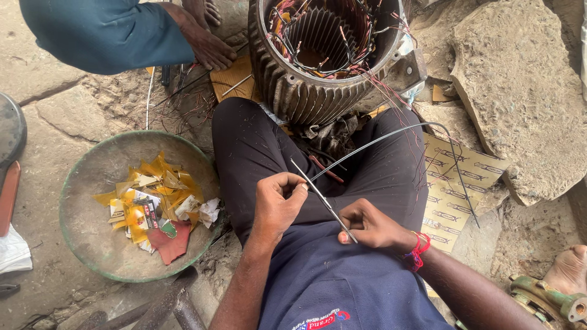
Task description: The person is sitting on the ground repairing an electrical motor stator. They use pliers and a metal rod to manipulate and arrange copper wires within the stator slots while a coworker assists.
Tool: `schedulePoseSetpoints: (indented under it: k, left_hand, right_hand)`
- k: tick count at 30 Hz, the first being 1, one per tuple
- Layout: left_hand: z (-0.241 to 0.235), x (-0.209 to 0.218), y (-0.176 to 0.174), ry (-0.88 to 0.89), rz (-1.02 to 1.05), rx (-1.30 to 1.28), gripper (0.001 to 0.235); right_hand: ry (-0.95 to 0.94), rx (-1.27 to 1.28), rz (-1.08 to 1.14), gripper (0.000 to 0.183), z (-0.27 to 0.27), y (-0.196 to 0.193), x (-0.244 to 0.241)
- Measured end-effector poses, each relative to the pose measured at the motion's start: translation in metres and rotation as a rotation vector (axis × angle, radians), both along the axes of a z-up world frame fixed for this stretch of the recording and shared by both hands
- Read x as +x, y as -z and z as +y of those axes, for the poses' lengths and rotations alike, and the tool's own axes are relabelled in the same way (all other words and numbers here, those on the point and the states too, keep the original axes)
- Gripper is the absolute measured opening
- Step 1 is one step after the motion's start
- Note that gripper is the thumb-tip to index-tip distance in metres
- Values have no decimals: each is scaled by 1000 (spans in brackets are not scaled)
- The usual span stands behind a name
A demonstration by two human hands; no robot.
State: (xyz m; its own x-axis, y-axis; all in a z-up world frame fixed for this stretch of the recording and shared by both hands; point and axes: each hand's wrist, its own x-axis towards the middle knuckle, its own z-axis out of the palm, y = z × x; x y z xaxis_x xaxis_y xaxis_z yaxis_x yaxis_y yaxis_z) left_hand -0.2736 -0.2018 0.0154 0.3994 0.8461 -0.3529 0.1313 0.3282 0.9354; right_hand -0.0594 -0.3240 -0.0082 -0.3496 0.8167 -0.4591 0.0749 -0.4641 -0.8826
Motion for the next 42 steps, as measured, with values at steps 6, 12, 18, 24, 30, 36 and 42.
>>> schedulePoseSetpoints:
  k: [6, 12, 18, 24, 30, 36, 42]
  left_hand:
    - [-1, -3, 5, -4, 2, -25, 7]
    - [-4, -6, 7, -15, -38, -46, 7]
    - [-2, -18, -6, -26, -166, 99, 8]
    - [-1, -26, -27, -9, -306, 392, 8]
    - [-6, -22, -54, -10, -354, 432, 10]
    - [-4, -12, -63, 14, -383, 554, 13]
    - [-1, 1, -62, 39, -391, 512, 12]
  right_hand:
    - [3, -29, -33, 45, -1, -1, -3]
    - [-3, -46, -82, 51, 0, -5, -5]
    - [-182, 81, -483, 32, 20, -15, -15]
    - [-372, 247, -540, 13, 47, -23, -11]
    - [-463, 303, -461, 13, 61, -22, -21]
    - [-513, 467, -664, 16, 59, -13, -38]
    - [-190, 683, -450, 16, 58, -36, -26]
